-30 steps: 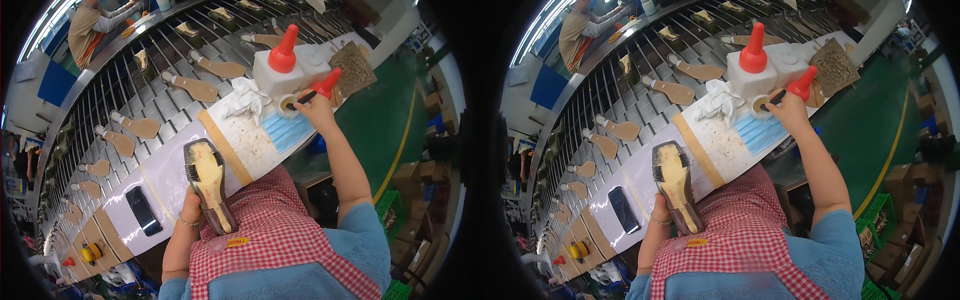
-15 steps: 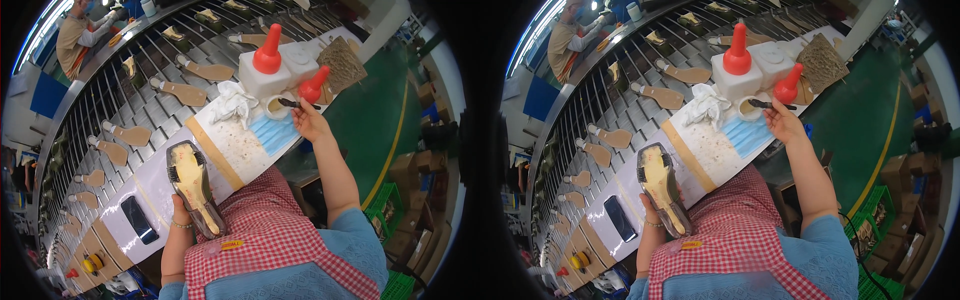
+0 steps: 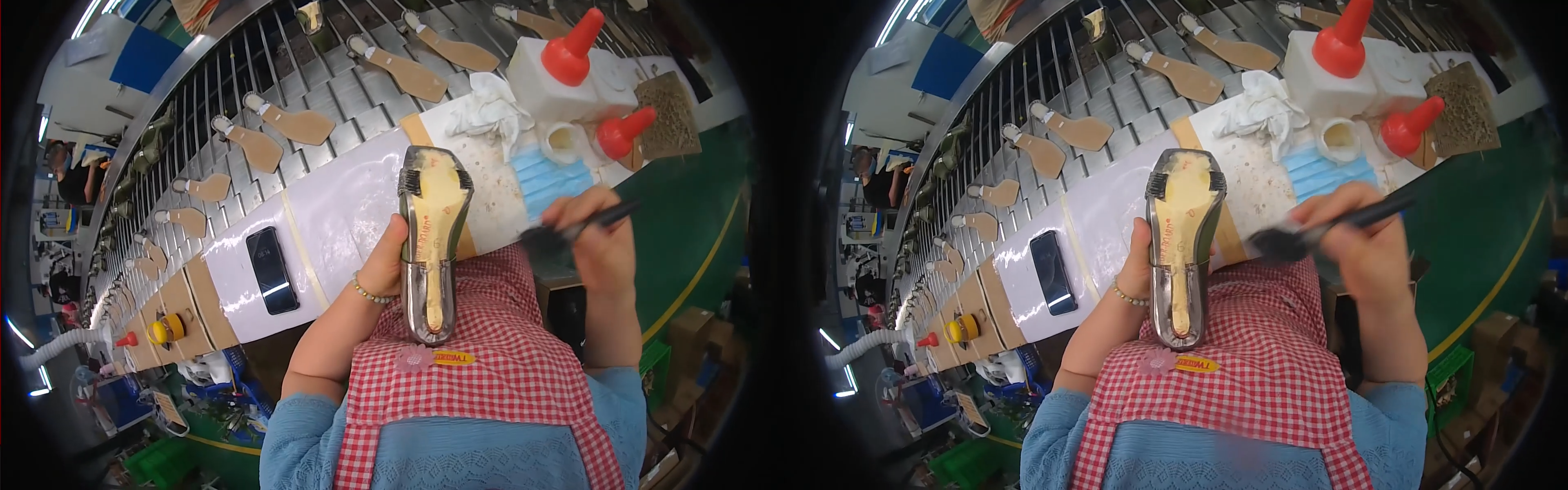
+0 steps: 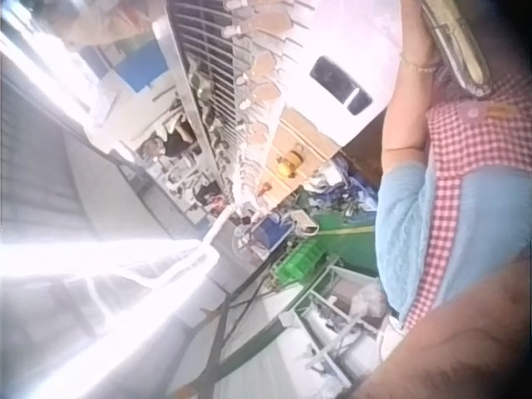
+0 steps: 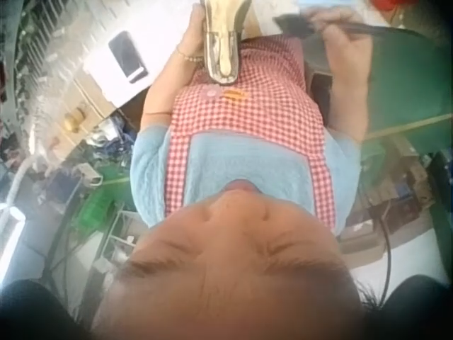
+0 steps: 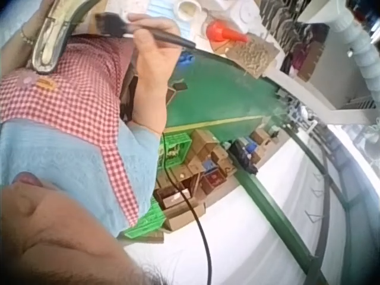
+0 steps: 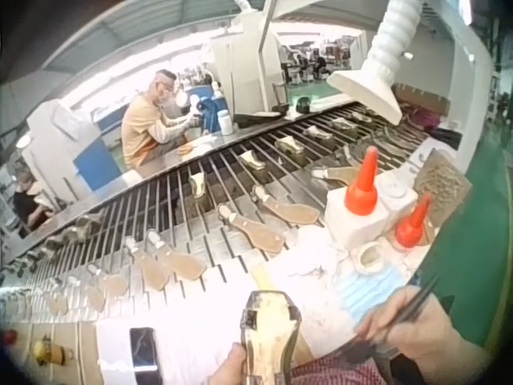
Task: Applying adhesive to the edges of shoe soles and components using a small brush on an assembly line.
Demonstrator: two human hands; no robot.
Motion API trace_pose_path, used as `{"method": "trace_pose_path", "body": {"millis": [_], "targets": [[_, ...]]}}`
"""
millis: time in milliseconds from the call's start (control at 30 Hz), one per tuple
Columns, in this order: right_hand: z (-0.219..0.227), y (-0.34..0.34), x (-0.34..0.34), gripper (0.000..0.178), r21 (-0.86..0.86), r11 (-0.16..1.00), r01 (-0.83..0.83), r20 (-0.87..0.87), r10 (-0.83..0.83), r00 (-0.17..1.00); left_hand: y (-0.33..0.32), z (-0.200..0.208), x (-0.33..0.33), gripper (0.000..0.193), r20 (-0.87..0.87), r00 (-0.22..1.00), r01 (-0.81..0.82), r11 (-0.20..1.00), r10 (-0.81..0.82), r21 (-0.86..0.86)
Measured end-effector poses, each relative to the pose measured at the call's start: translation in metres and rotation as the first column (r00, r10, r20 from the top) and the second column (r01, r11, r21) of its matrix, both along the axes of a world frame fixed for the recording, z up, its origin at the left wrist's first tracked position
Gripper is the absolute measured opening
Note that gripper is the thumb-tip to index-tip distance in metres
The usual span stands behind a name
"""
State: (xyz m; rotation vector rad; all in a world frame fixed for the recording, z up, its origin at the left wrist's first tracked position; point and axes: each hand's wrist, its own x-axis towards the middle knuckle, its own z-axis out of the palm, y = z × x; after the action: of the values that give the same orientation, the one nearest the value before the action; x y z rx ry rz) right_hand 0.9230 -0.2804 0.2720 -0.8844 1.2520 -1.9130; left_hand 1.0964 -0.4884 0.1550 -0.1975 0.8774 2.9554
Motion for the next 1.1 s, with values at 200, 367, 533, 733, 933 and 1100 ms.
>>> {"method": "trace_pose_path", "body": {"millis": [200, 367, 533, 733, 933, 1100], "targets": [[0.012, -0.024, 0.051, 0.019, 0.237, 0.958, -0.164, -0.152, 0.203, 0.967, 0.003, 0.015, 0.004, 0.094, 0.044, 0.999, 0.035, 0.979, -0.026, -0.200], [0.010, -0.030, 0.059, 0.017, 0.337, 0.923, -0.186, -0.074, 0.223, 0.972, 0.003, 0.031, 0.006, 0.086, 0.020, 1.000, 0.027, 0.975, -0.023, -0.222], [0.015, -0.037, 0.062, 0.018, 0.246, 0.969, 0.014, -0.503, 0.115, 0.857, 0.005, 0.040, 0.009, 0.081, 0.035, 0.999, -0.029, 0.965, 0.039, -0.263], [0.018, -0.037, 0.066, 0.020, 0.182, 0.983, 0.003, -0.669, 0.122, 0.734, 0.003, 0.036, 0.013, 0.083, 0.062, 0.997, -0.017, 0.959, 0.036, -0.284], [0.018, -0.031, 0.065, 0.019, 0.295, 0.929, -0.223, -0.435, 0.338, 0.834, 0.002, 0.030, 0.017, 0.085, 0.080, 0.997, 0.010, 0.946, 0.018, -0.325], [0.017, -0.035, 0.064, 0.020, 0.297, 0.949, -0.109, -0.444, 0.238, 0.864, 0.006, 0.035, 0.015, 0.085, 0.076, 0.995, -0.031, 0.952, 0.057, -0.303]]}}
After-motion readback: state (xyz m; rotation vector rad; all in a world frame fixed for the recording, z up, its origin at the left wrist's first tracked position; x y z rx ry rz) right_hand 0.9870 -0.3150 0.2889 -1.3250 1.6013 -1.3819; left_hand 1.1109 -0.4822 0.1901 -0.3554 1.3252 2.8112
